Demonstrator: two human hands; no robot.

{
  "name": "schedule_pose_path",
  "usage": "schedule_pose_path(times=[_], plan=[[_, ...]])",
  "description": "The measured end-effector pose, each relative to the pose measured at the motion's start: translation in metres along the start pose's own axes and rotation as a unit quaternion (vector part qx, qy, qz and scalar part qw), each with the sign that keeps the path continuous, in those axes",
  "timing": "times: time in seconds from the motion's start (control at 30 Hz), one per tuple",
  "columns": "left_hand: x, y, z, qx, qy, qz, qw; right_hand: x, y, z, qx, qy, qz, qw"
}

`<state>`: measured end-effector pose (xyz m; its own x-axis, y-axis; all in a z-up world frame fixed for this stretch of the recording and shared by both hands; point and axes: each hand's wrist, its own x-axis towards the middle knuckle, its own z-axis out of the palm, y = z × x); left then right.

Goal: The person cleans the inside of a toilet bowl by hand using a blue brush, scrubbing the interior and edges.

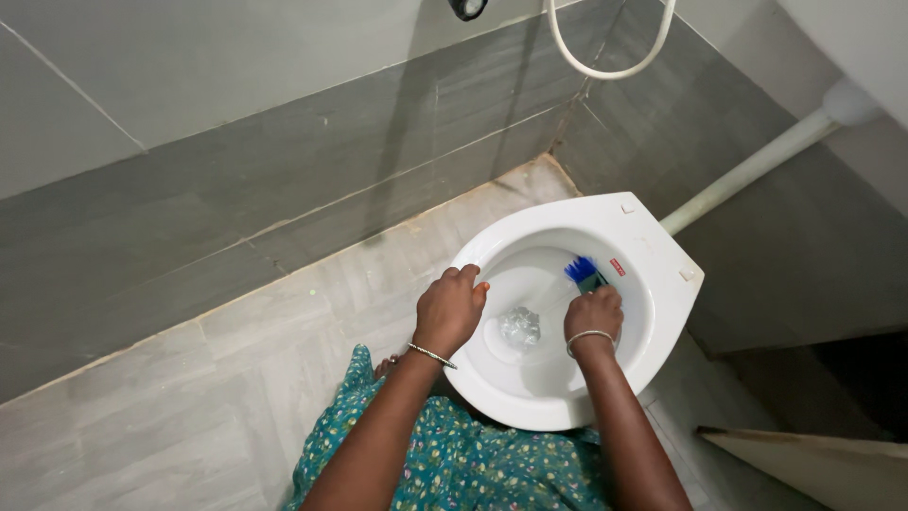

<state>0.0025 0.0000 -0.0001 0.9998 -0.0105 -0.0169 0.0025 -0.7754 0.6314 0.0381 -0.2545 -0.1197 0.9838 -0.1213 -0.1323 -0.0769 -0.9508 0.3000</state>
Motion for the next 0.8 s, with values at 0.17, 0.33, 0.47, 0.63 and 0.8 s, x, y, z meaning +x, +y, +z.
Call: schedule_pose_path(times=[0.17, 0.33, 0.47, 0.63, 0.8], plan=[[-0.002, 0.001, 0.005, -0.013, 0.006, 0.006, 1.0, -0.006, -0.014, 0.034, -0.022, 0.092, 0.033, 0.995], [-0.003, 0.005, 0.012, -0.001, -0.001, 0.01, 1.0, 0.0, -0.008, 0.055, 0.346, -0.104, 0.179, 0.915], [0.001, 0.008, 0.012, 0.015, -0.005, 0.004, 1.0, -0.004, -0.011, 0.049, 0.109, -0.066, -0.017, 0.992], [0.001, 0.013, 0.015, 0.013, -0.017, 0.011, 1.0, 0.001, -0.017, 0.055, -0.026, 0.068, -0.008, 0.997], [-0.002, 0.012, 0.015, 0.023, -0.032, 0.001, 0.999, -0.003, -0.026, 0.08, 0.104, -0.076, -0.005, 0.992]])
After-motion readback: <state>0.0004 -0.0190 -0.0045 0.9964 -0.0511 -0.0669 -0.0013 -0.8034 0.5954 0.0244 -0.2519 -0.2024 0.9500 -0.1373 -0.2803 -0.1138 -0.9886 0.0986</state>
